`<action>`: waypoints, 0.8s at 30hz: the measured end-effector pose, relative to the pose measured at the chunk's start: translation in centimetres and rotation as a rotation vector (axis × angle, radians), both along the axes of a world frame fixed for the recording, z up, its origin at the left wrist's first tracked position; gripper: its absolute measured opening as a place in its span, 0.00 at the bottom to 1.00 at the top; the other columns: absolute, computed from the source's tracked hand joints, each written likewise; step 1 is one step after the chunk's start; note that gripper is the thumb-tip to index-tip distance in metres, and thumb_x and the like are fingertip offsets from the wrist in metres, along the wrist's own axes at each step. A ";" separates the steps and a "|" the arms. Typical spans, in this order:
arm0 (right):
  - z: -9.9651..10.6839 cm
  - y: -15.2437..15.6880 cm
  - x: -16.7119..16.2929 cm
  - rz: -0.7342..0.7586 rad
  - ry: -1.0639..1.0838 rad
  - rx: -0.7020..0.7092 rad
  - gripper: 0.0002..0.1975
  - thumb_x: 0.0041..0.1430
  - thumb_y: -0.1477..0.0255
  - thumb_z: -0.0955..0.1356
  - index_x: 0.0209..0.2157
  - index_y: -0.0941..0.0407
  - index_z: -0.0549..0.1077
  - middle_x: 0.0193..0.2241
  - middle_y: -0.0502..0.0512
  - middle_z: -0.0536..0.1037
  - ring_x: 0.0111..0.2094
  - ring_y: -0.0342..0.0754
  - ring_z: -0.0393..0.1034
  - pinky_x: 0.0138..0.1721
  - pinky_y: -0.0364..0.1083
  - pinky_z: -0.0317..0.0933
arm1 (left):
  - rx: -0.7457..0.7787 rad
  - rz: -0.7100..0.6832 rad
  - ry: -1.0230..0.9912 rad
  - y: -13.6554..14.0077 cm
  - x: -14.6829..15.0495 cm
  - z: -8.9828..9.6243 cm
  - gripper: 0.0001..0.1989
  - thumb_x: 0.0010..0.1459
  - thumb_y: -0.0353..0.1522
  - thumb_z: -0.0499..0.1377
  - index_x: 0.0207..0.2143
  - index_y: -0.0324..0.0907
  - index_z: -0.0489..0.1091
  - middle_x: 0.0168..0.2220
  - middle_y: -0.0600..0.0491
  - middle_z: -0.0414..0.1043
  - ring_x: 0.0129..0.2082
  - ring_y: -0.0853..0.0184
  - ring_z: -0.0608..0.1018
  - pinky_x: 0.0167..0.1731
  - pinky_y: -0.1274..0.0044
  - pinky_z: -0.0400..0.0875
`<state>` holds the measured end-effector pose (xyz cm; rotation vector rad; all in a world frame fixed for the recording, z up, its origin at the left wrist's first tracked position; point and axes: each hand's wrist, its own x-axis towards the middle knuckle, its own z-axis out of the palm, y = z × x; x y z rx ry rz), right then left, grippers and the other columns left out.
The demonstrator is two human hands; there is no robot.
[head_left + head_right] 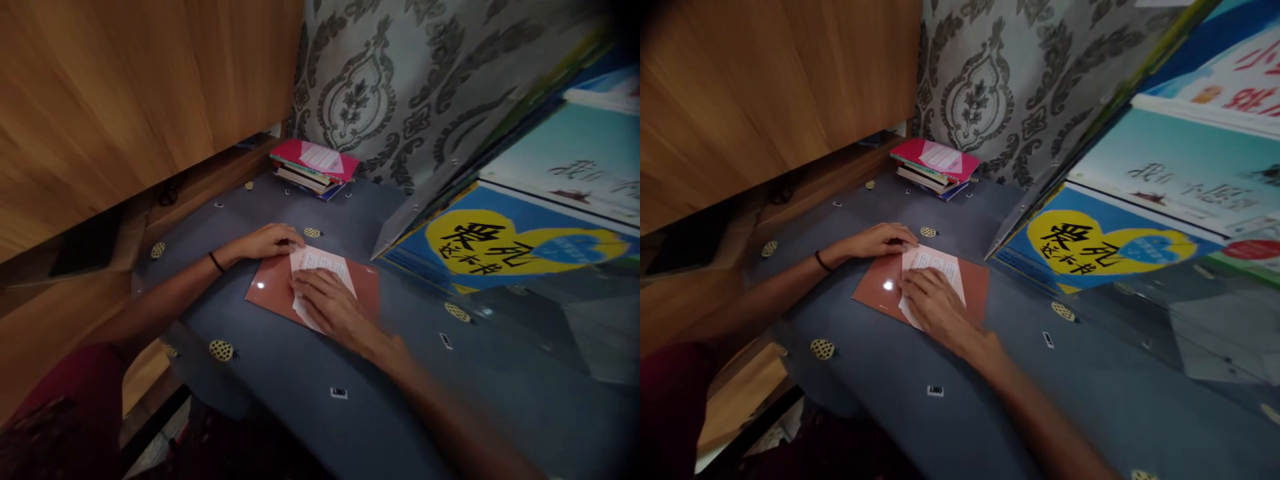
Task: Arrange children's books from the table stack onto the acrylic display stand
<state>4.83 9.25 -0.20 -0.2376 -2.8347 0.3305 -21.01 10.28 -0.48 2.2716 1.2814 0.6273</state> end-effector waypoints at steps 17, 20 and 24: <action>0.5 -3.2 -4.7 0.132 -0.149 0.050 0.19 0.70 0.64 0.64 0.58 0.55 0.69 0.40 0.58 0.72 0.41 0.54 0.63 0.43 0.53 0.62 | 0.078 0.031 -0.092 0.5 0.2 -1.9 0.11 0.67 0.33 0.55 0.46 0.45 0.76 0.47 0.51 0.79 0.46 0.65 0.77 0.53 0.71 0.63; 0.6 -3.0 -4.8 0.143 -0.142 0.034 0.18 0.70 0.63 0.64 0.57 0.54 0.70 0.40 0.58 0.71 0.40 0.53 0.62 0.43 0.52 0.61 | 0.076 0.033 -0.106 0.5 0.2 -1.9 0.11 0.67 0.33 0.54 0.45 0.45 0.76 0.47 0.50 0.79 0.46 0.64 0.77 0.53 0.71 0.64; 0.6 -2.6 -5.0 0.154 -0.151 0.031 0.19 0.70 0.63 0.64 0.58 0.55 0.69 0.40 0.58 0.71 0.40 0.53 0.63 0.42 0.52 0.62 | 0.075 0.020 -0.124 0.4 0.2 -1.9 0.12 0.67 0.32 0.53 0.46 0.42 0.76 0.47 0.48 0.78 0.47 0.64 0.77 0.55 0.69 0.63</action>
